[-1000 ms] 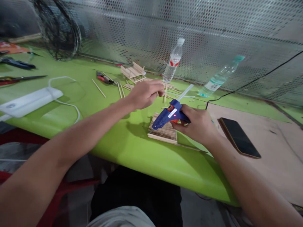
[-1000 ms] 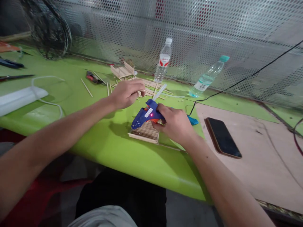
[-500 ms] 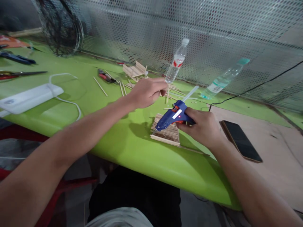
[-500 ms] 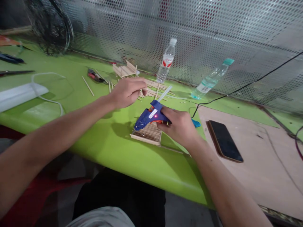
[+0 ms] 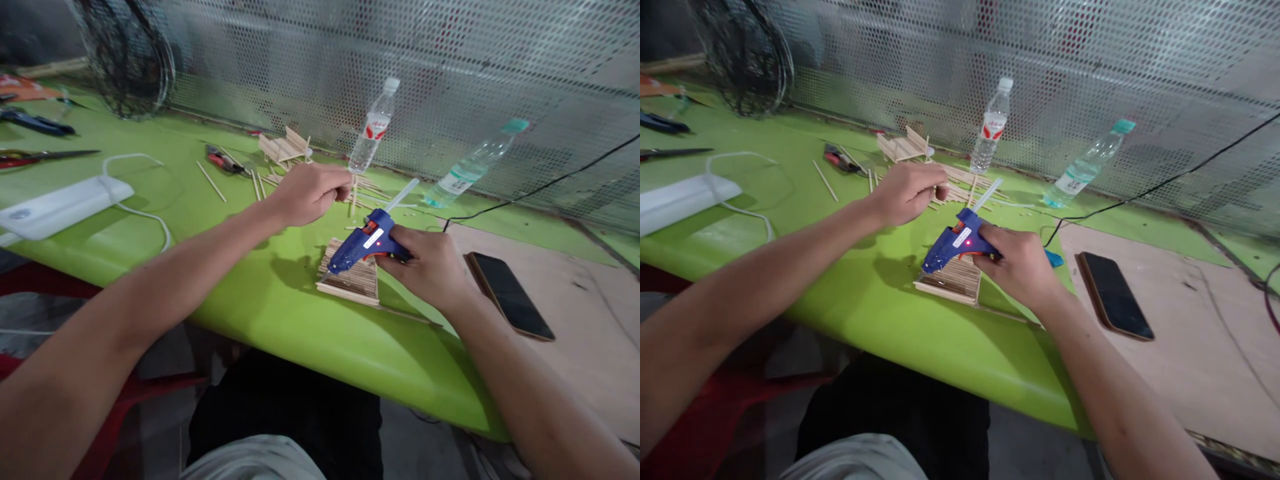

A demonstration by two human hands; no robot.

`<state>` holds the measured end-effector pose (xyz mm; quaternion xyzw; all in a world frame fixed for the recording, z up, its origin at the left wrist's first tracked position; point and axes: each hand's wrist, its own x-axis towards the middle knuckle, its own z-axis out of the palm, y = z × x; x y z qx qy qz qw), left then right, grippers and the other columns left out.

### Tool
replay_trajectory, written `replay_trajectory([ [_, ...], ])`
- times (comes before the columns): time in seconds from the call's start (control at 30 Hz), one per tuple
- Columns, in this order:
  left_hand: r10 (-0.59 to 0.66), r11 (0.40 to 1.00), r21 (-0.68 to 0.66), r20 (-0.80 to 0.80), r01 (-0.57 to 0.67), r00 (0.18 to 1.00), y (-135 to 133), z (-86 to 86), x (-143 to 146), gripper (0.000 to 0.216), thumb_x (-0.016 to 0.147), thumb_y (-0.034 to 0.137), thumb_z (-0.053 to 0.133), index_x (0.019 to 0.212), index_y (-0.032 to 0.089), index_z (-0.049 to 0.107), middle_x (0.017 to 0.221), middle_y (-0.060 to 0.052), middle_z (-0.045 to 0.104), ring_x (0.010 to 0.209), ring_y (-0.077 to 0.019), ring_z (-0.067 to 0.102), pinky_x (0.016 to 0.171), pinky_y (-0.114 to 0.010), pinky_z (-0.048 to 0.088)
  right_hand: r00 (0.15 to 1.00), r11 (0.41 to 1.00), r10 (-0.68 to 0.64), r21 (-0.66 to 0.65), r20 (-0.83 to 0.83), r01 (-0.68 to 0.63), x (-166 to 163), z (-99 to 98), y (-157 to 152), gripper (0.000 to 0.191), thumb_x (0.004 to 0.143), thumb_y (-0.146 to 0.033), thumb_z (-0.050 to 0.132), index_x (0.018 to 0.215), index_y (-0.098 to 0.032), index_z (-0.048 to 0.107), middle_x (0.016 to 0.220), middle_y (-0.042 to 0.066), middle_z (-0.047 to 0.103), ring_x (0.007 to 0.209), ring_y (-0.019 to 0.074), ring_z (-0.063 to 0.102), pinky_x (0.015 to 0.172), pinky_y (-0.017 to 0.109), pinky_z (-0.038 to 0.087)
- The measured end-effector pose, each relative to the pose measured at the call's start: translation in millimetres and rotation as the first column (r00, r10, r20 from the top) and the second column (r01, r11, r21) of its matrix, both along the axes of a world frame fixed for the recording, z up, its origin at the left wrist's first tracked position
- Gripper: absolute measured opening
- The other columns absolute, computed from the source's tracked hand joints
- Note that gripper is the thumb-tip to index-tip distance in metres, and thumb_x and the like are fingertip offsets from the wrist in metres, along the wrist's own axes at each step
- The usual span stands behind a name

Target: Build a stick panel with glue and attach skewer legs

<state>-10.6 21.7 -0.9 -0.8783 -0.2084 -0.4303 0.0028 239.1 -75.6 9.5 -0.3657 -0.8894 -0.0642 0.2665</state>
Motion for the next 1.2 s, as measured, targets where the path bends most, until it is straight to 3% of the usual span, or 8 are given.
replay_trajectory([
  [0.3, 0.087, 0.995, -0.053, 0.042, -0.084, 0.995, -2, 4.9, -3, 0.03, 0.092, 0.009, 0.043, 0.071, 0.018, 0.062, 0.064, -0.002, 0.067, 0.058, -0.0125, 0.061, 0.062, -0.028, 0.045, 0.999, 0.999, 0.026, -0.018, -0.031, -0.027, 0, 1.6, 0, 0.01, 0.08, -0.018, 0.06, 0.077, -0.022, 0.052, 0.057, -0.004, 0.051, 0.044, 0.0111, 0.038, 0.049, 0.026, 0.029],
  [0.7, 0.152, 0.978, -0.147, 0.006, -0.149, 0.988, -6, 19.1, -14, 0.027, 0.082, 0.011, 0.042, 0.06, 0.022, 0.05, 0.056, -0.001, 0.059, 0.054, -0.0157, 0.053, 0.061, -0.033, 0.041, 0.998, 0.998, 0.034, -0.055, -0.05, -0.037, 9, 0.4, 5, 0.012, 0.082, -0.022, 0.066, 0.076, -0.022, 0.055, 0.059, -0.003, 0.054, 0.046, 0.0114, 0.04, 0.05, 0.026, 0.031],
  [1.2, 0.113, 0.987, -0.127, 0.079, -0.103, 0.99, 4, 16.5, -22, 0.029, 0.086, 0.012, 0.043, 0.059, 0.023, 0.05, 0.054, -0.001, 0.055, 0.053, -0.016, 0.051, 0.061, -0.034, 0.045, 1.0, 0.996, -0.011, -0.087, -0.025, 0.008, 10, 6.6, 2, 0.008, 0.081, -0.022, 0.064, 0.076, -0.023, 0.057, 0.06, -0.002, 0.056, 0.047, 0.0126, 0.042, 0.05, 0.026, 0.031],
])
